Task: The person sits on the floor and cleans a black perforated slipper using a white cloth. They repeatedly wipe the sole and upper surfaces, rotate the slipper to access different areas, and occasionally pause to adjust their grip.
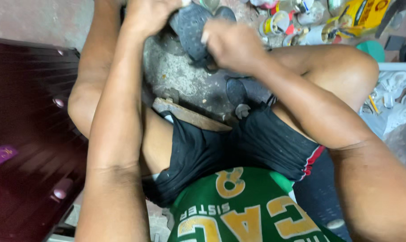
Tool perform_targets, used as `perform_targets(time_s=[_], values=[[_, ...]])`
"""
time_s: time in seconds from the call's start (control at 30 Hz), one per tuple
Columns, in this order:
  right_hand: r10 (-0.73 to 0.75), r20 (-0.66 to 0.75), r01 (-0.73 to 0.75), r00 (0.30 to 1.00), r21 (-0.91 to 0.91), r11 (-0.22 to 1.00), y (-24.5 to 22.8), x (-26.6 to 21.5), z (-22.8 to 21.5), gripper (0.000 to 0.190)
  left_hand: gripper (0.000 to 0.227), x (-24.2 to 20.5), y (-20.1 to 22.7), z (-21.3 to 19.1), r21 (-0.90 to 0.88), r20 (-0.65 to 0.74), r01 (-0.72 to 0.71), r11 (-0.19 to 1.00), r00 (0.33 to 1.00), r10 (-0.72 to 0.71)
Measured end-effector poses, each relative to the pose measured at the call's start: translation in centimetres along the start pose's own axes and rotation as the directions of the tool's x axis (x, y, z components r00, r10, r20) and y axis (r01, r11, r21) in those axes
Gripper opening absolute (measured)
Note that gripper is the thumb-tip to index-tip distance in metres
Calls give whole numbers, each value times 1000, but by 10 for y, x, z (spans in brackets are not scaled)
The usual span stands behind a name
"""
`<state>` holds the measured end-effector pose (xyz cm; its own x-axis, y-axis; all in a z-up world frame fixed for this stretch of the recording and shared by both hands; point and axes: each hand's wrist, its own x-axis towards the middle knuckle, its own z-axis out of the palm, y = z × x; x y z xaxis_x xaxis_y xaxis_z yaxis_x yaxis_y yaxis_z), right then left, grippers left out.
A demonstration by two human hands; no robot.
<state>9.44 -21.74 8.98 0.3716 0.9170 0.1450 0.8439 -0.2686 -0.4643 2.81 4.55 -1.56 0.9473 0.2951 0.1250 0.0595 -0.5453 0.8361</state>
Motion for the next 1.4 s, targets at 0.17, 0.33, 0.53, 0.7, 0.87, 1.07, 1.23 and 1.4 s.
perform_targets(time_s=[0.17, 0.33, 0.53, 0.7, 0.87, 1.07, 1.23, 1.4], values=[[-142, -243, 234, 960, 410, 882, 27, 8, -8, 25, 38, -43, 41, -6, -266, 29, 81, 961, 997, -76], [266, 240, -346, 934, 795, 497, 10, 11, -14, 19, 41, -44, 94, -10, -506, -90, 30, 862, 992, -87], [337, 188, -314, 922, 875, 369, -21, 12, -27, 16, 45, -67, 135, -25, -715, -171, -51, 697, 980, -104], [359, 239, -341, 902, 905, 255, -30, 8, -22, 23, 22, -84, 141, -18, -636, -214, -29, 771, 967, -139], [318, 303, -379, 898, 900, 215, -31, -2, -4, 28, 21, -92, 110, 8, -745, -143, 156, 648, 912, -384], [275, 74, -276, 959, 474, 836, -9, -8, -7, 26, 33, -85, 80, 13, -181, -302, 232, 956, 912, -279], [206, 0, -206, 978, -22, 978, -3, -7, -5, 21, 32, -66, 72, 10, 58, -307, 207, 977, 934, -180], [145, 56, -137, 988, -129, 982, 5, 13, -1, 24, 31, -51, 76, 10, 203, -286, 230, 952, 944, -166]])
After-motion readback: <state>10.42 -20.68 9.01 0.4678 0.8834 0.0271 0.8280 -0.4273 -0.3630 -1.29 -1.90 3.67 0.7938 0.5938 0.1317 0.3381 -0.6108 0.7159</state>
